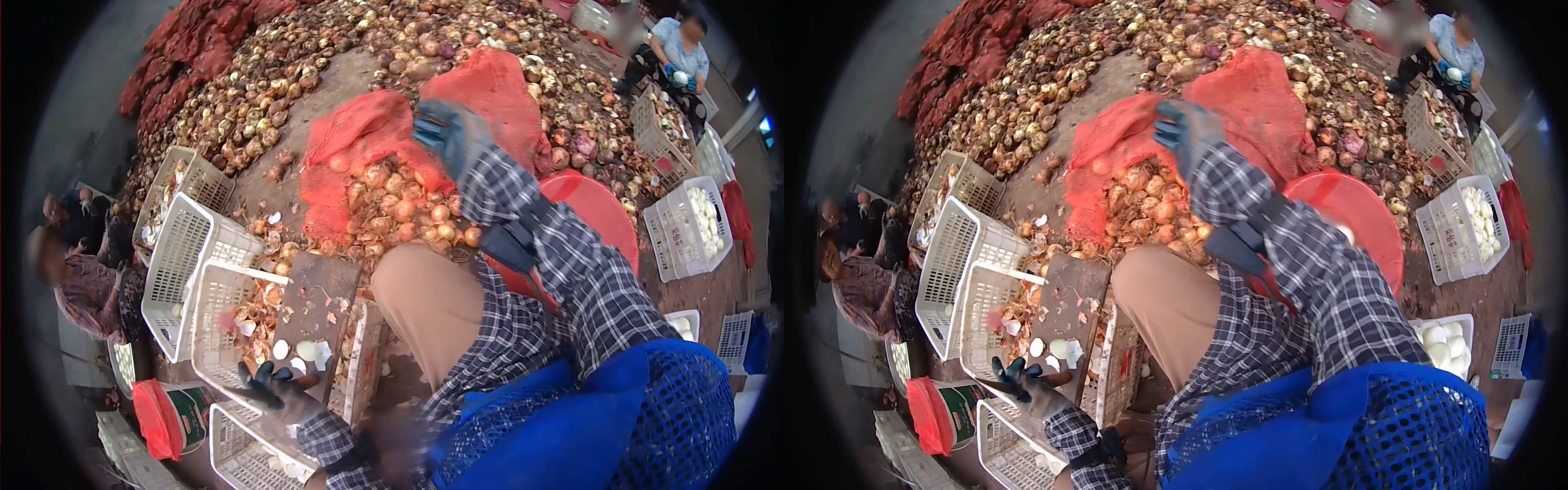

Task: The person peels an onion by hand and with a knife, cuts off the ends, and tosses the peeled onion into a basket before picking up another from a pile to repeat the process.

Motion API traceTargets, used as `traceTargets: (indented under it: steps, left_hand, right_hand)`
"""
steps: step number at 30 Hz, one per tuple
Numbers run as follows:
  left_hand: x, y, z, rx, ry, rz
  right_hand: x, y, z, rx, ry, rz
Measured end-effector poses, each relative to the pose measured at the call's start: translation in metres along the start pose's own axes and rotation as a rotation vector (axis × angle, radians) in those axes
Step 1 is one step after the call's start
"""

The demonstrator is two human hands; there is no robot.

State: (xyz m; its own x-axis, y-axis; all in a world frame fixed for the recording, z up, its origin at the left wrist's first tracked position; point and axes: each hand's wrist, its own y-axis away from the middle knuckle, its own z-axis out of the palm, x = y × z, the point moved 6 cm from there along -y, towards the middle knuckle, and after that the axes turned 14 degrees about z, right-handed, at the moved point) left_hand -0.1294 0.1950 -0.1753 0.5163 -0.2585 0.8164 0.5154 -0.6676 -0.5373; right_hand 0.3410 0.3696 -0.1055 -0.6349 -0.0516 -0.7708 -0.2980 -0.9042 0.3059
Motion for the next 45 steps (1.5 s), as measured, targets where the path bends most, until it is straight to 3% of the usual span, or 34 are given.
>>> traceTargets:
  steps: [4,7,8,9,10,13,15,16,17,18,20,24,30,31,34,35,38,39,40,41,42,43,44,45]
  left_hand:
    - [-0.018,0.013,0.009,-0.041,0.160,-0.273]
    - [-0.048,0.026,0.007,-0.083,0.286,-0.547]
    - [-0.062,0.027,0.007,-0.091,0.395,-0.643]
    - [-0.035,0.035,0.028,0.043,0.407,-0.985]
    - [-0.048,0.046,0.031,-0.035,0.511,-1.105]
    - [-0.096,0.050,0.022,-0.040,0.456,-0.919]
    - [-0.088,0.042,0.017,-0.082,0.270,-0.773]
    - [-0.088,0.041,0.015,-0.069,0.237,-0.721]
    - [-0.088,0.039,0.013,-0.055,0.202,-0.669]
    - [-0.077,0.040,0.018,0.056,0.186,-0.682]
    - [-0.083,0.049,0.010,0.111,0.198,-0.789]
    - [-0.077,0.039,0.012,0.037,0.150,-0.635]
    - [-0.073,0.045,0.015,0.151,0.096,-0.721]
    - [-0.075,0.045,0.014,0.142,0.082,-0.747]
    - [-0.079,0.047,0.009,0.088,0.045,-0.691]
    - [-0.085,0.050,0.004,0.028,0.019,-0.622]
    - [-0.084,0.043,0.002,-0.060,-0.042,-0.611]
    - [-0.083,0.040,0.006,-0.054,-0.022,-0.628]
    - [-0.084,0.038,0.011,0.006,0.077,-0.617]
    - [-0.058,0.026,0.031,0.057,0.178,-0.629]
    - [-0.053,0.023,0.036,0.073,0.192,-0.624]
    - [-0.050,0.021,0.038,0.092,0.209,-0.622]
    - [-0.047,0.020,0.039,0.104,0.226,-0.623]
    - [-0.044,0.017,0.040,0.060,0.194,-0.648]
  right_hand:
    - [0.054,-0.069,0.031,0.042,0.129,0.249]
    - [0.106,-0.124,0.003,0.089,0.218,0.496]
    - [0.120,-0.137,-0.006,0.070,0.338,0.506]
    - [0.133,-0.150,-0.015,0.032,0.545,0.451]
    - [0.141,-0.163,-0.020,-0.034,0.838,0.327]
    - [0.166,-0.196,-0.031,-0.105,1.585,-0.172]
    - [0.191,-0.219,-0.052,0.029,1.736,-0.162]
    - [0.201,-0.216,-0.069,0.188,1.577,0.110]
    - [0.207,-0.220,-0.073,0.282,1.541,0.204]
    - [0.216,-0.227,-0.074,0.215,1.552,0.144]
    - [0.238,-0.251,-0.090,0.318,1.635,0.094]
    - [0.244,-0.270,-0.077,0.329,1.483,0.244]
    - [0.251,-0.256,-0.064,0.398,1.502,0.454]
    - [0.254,-0.257,-0.062,0.307,1.452,0.339]
    - [0.275,-0.270,-0.044,0.222,1.706,0.274]
    - [0.280,-0.274,-0.036,0.237,1.709,0.196]
    - [0.279,-0.264,-0.047,0.322,1.563,0.257]
    - [0.274,-0.255,-0.048,0.270,1.557,0.221]
    - [0.258,-0.229,-0.028,-0.016,1.583,0.328]
    - [0.289,-0.251,-0.076,0.101,1.678,0.114]
    - [0.277,-0.228,-0.073,0.099,1.679,0.337]
    - [0.282,-0.221,-0.087,0.041,1.381,0.572]
    - [0.279,-0.197,-0.088,0.138,0.841,0.863]
    - [0.267,-0.171,-0.072,0.009,0.491,0.894]
